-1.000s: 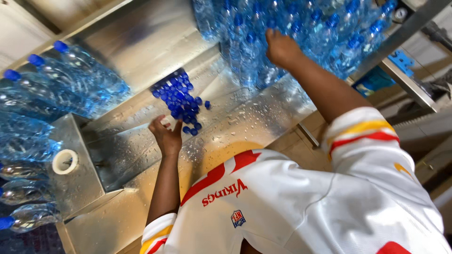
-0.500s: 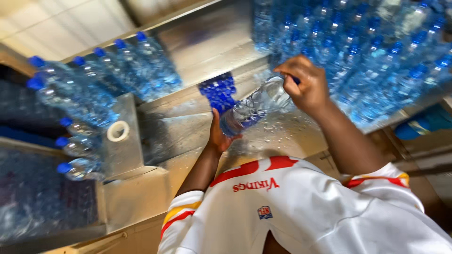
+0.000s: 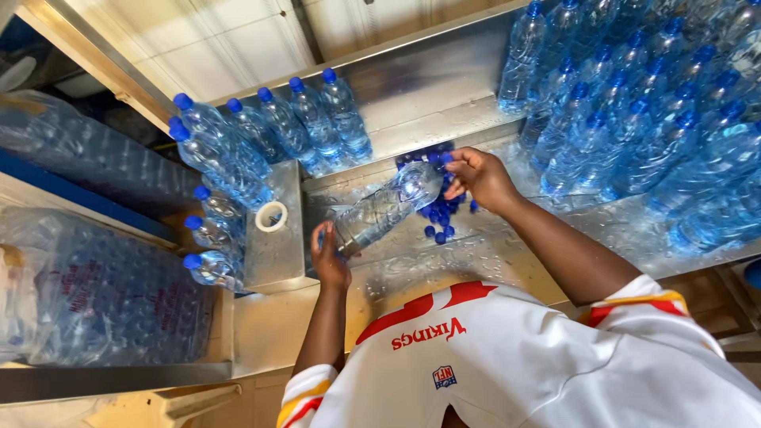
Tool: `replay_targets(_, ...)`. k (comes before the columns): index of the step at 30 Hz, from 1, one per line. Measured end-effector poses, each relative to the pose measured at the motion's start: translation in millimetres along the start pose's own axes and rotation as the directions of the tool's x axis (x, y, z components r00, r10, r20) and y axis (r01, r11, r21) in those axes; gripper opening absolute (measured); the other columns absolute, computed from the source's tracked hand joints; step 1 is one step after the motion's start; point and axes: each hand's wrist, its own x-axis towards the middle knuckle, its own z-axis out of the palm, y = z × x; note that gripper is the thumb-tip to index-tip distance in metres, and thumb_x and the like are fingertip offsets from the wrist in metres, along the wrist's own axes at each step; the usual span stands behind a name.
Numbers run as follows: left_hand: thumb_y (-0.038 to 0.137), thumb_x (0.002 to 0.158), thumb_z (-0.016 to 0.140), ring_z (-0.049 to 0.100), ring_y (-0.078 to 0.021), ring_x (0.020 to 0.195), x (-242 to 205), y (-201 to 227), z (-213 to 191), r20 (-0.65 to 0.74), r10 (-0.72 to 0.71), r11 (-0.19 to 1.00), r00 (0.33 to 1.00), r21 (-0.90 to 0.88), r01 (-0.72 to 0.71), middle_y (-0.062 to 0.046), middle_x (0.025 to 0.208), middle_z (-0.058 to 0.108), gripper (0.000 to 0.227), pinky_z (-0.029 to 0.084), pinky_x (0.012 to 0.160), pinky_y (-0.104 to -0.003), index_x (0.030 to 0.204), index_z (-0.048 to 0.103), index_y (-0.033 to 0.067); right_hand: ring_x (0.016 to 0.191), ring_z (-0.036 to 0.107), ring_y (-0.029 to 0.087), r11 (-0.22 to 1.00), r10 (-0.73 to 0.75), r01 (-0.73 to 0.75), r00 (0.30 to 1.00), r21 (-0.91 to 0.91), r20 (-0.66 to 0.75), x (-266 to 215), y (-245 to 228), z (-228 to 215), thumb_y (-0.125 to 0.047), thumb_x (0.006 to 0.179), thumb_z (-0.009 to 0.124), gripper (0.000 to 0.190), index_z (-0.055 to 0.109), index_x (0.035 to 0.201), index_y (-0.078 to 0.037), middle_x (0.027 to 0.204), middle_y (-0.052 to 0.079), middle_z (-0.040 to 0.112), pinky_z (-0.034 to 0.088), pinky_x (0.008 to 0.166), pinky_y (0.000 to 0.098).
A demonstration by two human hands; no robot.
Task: The person repeatedly picks up plastic water bottles from a metal counter and screws blue caps onto them by hand. The capped bottles are then placed in a row on the counter next to a large stack of uncapped bottles.
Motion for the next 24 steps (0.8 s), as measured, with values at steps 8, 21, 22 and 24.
replay_targets(8,0.028,0.105,0.079,0.072,-0.0219,0.090,-0.1,-0.3,-44.9,-0.011,-0.070,0.997,0.997,0.017,0.071,-0.006,0.110,0.071,0.023,0.069,0.062,-0.038,0.124,0.073,0.0179,0.090,0.077,0.029,-0.055,-0.570,0.375,0.749,-0.925,0.337,52.5,23.6,38.7,-0.051,0.123,0.037,0.040,0.064,0.113,-0.025,0.086,0.003,0.072,0.060,0.085,0.0445)
replay_targets(21,0.048,0.099,0.079,0.073,-0.0400,0.094,52.9,26.8,-94.5,-0.007,-0.371,0.922,0.928,0.116,0.370,-0.008,0.119,0.068,0.037,0.062,0.044,-0.062,0.126,0.067,0.0271,0.093,0.073,0.064,0.126,-0.034,0.136,0.991,-0.983,0.132,56.9,44.0,74.7,-0.053,0.123,0.032,0.047,0.061,0.119,-0.016,0.086,0.032,0.077,0.055,0.085,0.0715)
replay_targets(22,0.051,0.100,0.079,0.071,-0.0379,0.097,59.5,33.3,-96.5,0.001,-0.358,0.926,0.934,0.128,0.354,-0.003,0.121,0.067,0.033,0.062,0.050,-0.059,0.123,0.070,0.0292,0.091,0.075,0.059,0.115,-0.087,0.203,0.977,-0.972,0.194,52.7,41.8,77.6,-0.050,0.123,0.034,0.040,0.058,0.126,-0.018,0.085,0.029,0.077,0.056,0.083,0.0675)
replay_targets(24,0.054,0.101,0.078,0.069,-0.0358,0.099,78.5,42.4,-102.5,0.024,-0.336,0.934,0.941,0.140,0.330,0.001,0.122,0.065,0.030,0.063,0.056,-0.056,0.120,0.073,0.0313,0.088,0.077,0.054,0.095,-0.155,0.268,0.955,-0.959,0.252,58.3,41.9,81.3,-0.047,0.123,0.036,0.034,0.055,0.133,-0.020,0.084,0.026,0.077,0.057,0.081,0.0636)
